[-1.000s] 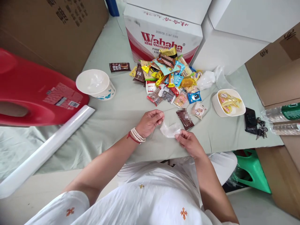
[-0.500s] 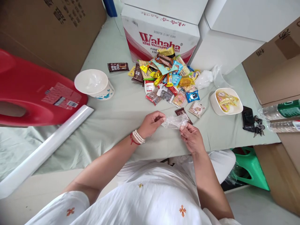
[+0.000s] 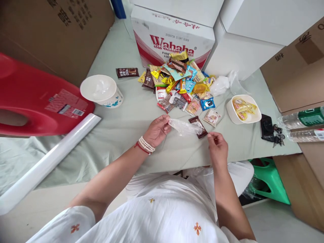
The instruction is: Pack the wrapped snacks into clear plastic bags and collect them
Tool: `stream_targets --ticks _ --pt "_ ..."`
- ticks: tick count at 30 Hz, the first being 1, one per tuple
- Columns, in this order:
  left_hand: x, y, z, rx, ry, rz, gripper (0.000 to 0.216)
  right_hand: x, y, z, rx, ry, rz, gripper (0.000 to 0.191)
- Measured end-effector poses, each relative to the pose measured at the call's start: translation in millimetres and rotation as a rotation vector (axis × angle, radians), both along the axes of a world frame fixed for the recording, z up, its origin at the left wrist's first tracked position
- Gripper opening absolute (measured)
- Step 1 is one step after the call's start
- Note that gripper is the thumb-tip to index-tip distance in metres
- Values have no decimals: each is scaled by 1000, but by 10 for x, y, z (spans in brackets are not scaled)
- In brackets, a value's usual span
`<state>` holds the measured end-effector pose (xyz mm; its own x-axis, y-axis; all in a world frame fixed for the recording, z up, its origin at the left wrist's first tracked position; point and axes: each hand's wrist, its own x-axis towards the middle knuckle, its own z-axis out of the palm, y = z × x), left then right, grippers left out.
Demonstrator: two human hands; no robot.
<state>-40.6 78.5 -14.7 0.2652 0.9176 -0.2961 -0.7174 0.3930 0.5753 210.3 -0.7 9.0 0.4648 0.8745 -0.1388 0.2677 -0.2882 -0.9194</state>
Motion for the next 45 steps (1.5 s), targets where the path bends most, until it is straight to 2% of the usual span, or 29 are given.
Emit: stream_targets --ticks 2,4,6,8,9,11,13,15,18,21,22,26,28,31,35,38,41,43,45 --pt "14 -25 19 13 -4 -4 45 -29 47 55 182 -240 29 50" --pt "24 -47 39 35 8 -33 45 -122 132 126 305 -469 241 59" --pt "18 -52 56 59 22 -76 46 -224 250 206 377 -614 496 51" --pt "-15 -27 66 97 50 -100 48 -276 377 304 401 -601 666 30" --pt "-42 -3 69 128 72 -101 48 -277 435 363 396 -542 714 26" --pt "-111 56 72 205 127 -87 48 -246 529 499 306 -368 784 28" --pt "-176 107 76 269 181 -49 47 -216 589 625 126 -183 830 33" --pt "-206 127 75 281 229 9 48 -232 619 696 -28 -21 797 42" --pt "-158 94 42 233 303 52 56 -345 620 677 -79 154 617 48" --pt "-71 46 -32 218 400 -5 83 -438 611 618 -107 338 496 50" --pt "-56 38 -52 213 422 -47 84 -437 618 614 -120 402 463 51" --pt "-103 50 -29 218 417 -193 49 -250 743 672 -124 515 373 48" --pt "-144 52 37 258 395 -219 48 -104 841 685 -106 490 349 46" --pt "-155 27 110 277 341 -254 54 92 955 613 -75 403 338 45" --pt "-101 4 71 259 340 -273 56 276 966 413 -29 345 335 42" --pt "-53 4 0 272 477 -186 48 309 903 318 -53 347 368 38" --pt "-3 -5 -65 294 668 -98 43 212 840 337 -154 370 480 37" --pt "20 -15 -101 321 745 -171 46 125 827 400 -210 400 549 38" --pt "21 -19 -120 373 750 -288 34 81 855 466 -227 427 590 38"
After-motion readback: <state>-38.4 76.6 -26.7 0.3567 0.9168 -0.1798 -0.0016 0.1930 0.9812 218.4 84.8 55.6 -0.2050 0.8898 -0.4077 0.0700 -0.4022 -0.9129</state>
